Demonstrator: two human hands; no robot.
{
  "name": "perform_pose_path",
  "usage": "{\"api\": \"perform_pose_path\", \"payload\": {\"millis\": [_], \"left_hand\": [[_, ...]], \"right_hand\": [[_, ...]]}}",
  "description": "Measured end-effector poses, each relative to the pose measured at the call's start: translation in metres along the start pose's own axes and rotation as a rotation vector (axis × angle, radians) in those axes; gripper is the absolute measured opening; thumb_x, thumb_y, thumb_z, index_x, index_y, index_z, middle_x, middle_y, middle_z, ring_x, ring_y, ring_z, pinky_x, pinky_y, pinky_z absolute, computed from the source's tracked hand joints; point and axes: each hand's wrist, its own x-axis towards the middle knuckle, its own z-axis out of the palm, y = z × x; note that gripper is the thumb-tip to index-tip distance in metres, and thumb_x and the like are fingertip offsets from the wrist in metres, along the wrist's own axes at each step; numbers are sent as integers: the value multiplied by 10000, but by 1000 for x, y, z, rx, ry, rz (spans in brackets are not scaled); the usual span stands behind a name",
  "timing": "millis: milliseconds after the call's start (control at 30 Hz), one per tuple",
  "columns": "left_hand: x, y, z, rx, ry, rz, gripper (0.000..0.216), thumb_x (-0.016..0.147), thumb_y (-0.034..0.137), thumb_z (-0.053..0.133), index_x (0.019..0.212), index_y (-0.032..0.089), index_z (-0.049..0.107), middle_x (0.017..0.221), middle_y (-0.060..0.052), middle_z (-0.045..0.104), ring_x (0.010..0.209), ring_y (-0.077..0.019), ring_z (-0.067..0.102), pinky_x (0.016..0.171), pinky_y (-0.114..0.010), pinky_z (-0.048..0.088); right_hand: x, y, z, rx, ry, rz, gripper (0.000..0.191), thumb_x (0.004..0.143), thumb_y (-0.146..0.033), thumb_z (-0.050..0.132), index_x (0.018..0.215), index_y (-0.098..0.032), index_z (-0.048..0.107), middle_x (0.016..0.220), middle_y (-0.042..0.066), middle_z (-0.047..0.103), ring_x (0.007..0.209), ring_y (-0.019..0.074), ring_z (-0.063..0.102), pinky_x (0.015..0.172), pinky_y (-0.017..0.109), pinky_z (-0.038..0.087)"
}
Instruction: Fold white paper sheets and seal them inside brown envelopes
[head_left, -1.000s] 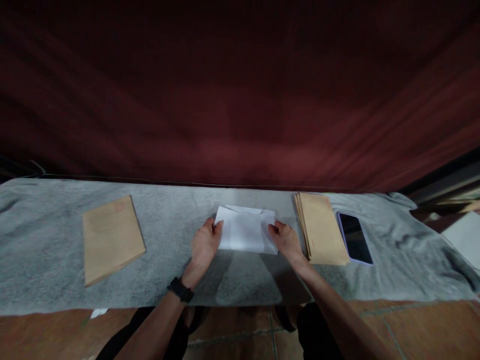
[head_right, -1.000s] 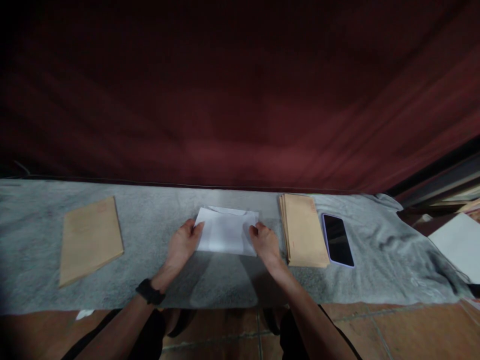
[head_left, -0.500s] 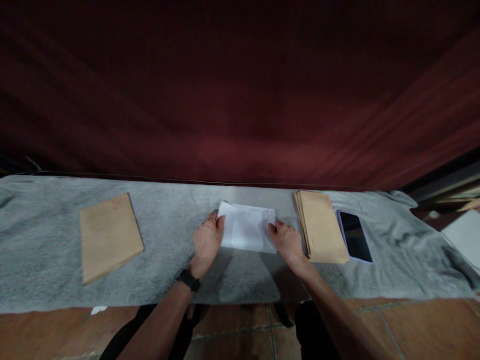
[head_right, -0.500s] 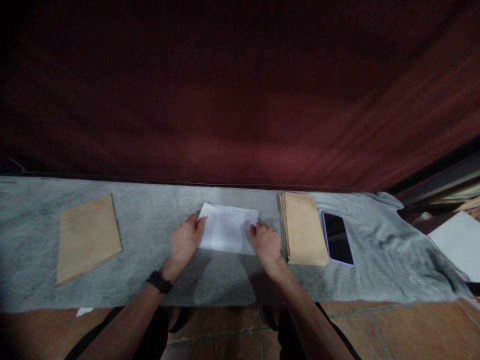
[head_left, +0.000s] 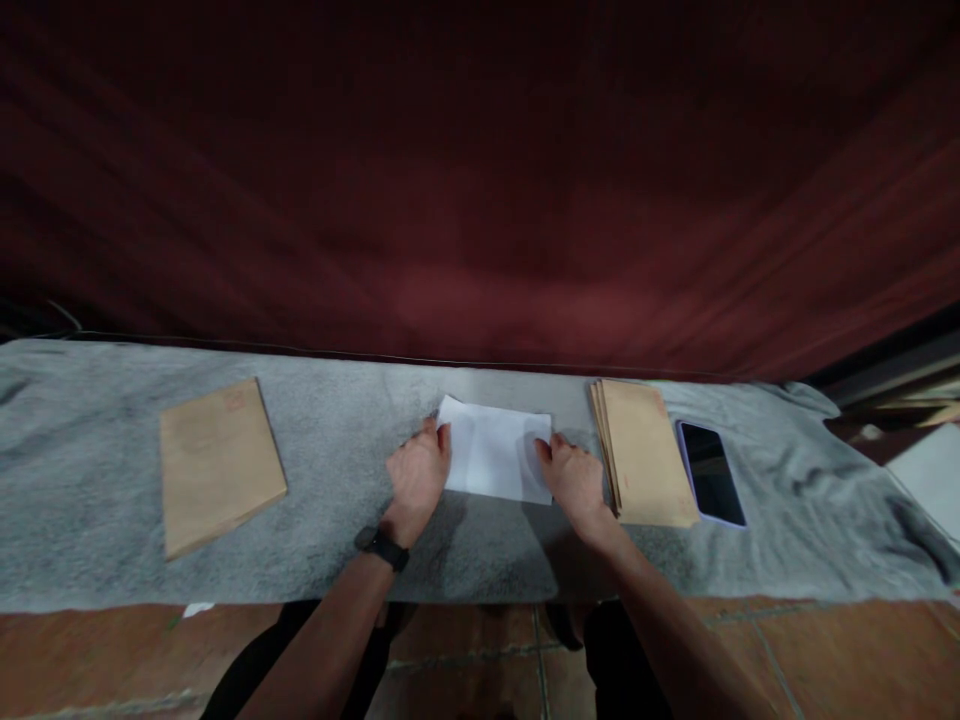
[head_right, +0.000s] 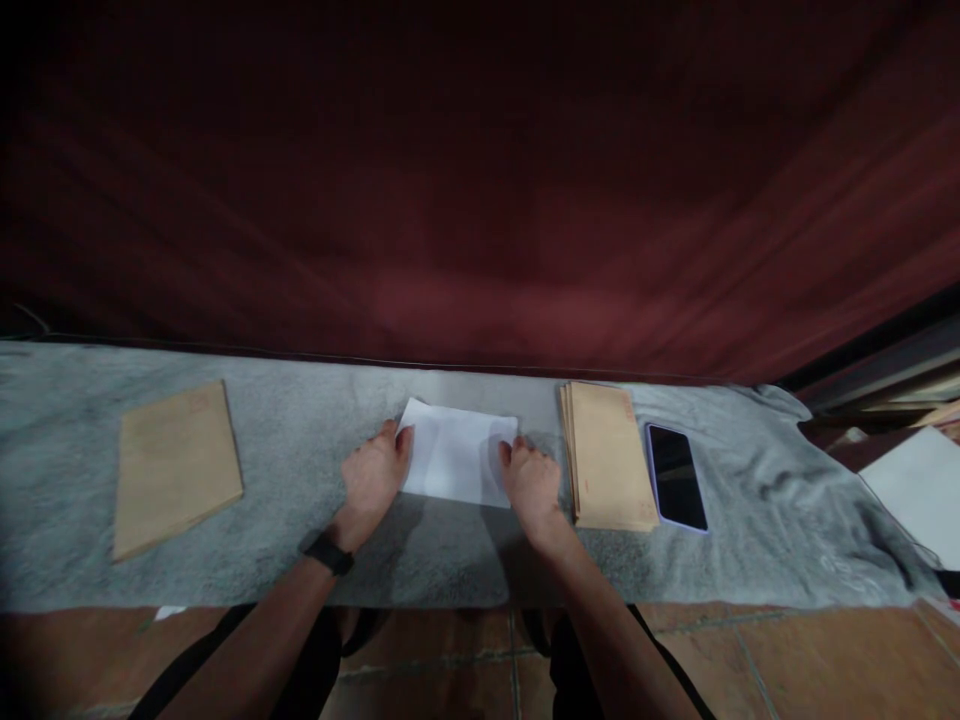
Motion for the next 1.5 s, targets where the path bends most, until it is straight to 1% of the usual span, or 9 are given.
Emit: {"api": "perform_pose_path", "payload": {"millis": [233, 367, 500, 700, 800, 900, 1000, 1067, 1500], "left_hand": [[2, 1, 2, 2, 27, 31, 468, 1034, 415, 286, 1142, 142, 650, 823, -181, 748, 831, -358, 743, 701, -408, 534], [2, 1, 3, 16, 23, 39, 461, 1036, 402, 285, 1167, 133, 635, 840, -189, 749, 845, -362, 743, 716, -415, 538], [2, 2, 2, 32, 10, 48, 451, 1043, 392, 276, 1180, 134, 620, 855, -186, 753, 843, -352, 745, 717, -410, 538], [2, -1, 2, 34, 20, 47, 450, 1048, 393, 269, 1190, 121, 597, 852, -173, 738, 832, -329, 734, 733, -404, 533], [2, -1, 2, 7, 125, 102, 424, 1041, 358, 292, 1196, 98, 589, 992, -197, 718, 975, -336, 698, 871, -455, 511], [-2, 7, 8, -82, 224, 305, 429, 1036, 335, 323, 1318, 93, 539, 1333, -218, 607, 1276, -328, 555, 1068, -474, 415], [-9, 20, 23, -170, 172, 608, 496, 1049, 365, 308, 1478, 147, 428, 1571, -126, 427, 1472, -255, 351, 1207, -439, 285], [-13, 26, 33, -174, 124, 689, 538, 1053, 411, 290, 1513, 155, 395, 1601, -94, 393, 1505, -232, 296, 1244, -443, 223], [0, 4, 49, -92, 178, 472, 626, 1041, 420, 279, 1542, 50, 341, 1605, -170, 332, 1522, -259, 247, 1251, -456, 202]], "right_hand": [[0, -1, -4, 12, 207, -62, 347, 1010, -353, 485, 1206, -96, 610, 1032, 194, 714, 941, 305, 675, 831, 413, 482], [-3, -17, 2, 181, 314, -266, 410, 1023, -318, 445, 1376, -123, 521, 1398, 192, 577, 1257, 321, 539, 1031, 475, 415], [-14, -38, 19, 283, 269, -461, 521, 1050, -363, 390, 1521, -139, 385, 1604, 128, 371, 1473, 284, 330, 1187, 473, 285], [-22, -44, 34, 252, 173, -458, 559, 1052, -391, 402, 1559, -162, 346, 1628, 130, 313, 1509, 280, 280, 1223, 507, 224], [-22, -43, 36, 242, 174, -447, 563, 1051, -400, 397, 1563, -173, 343, 1630, 122, 300, 1505, 281, 290, 1224, 512, 227], [-22, -44, 38, 230, 189, -446, 556, 1056, -399, 369, 1559, -164, 350, 1629, 121, 296, 1504, 284, 292, 1230, 523, 209], [-23, -45, 39, 198, 199, -467, 533, 1057, -308, 340, 1563, -141, 334, 1633, 118, 292, 1509, 283, 278, 1234, 525, 193], [-23, -45, 39, 174, 199, -467, 535, 1044, -229, 323, 1570, -129, 310, 1635, 112, 293, 1507, 282, 279, 1231, 522, 198], [-19, -32, 42, 173, 257, -285, 586, 1051, -376, 373, 1548, -67, 346, 1600, 199, 335, 1483, 304, 327, 1201, 500, 258]]}}
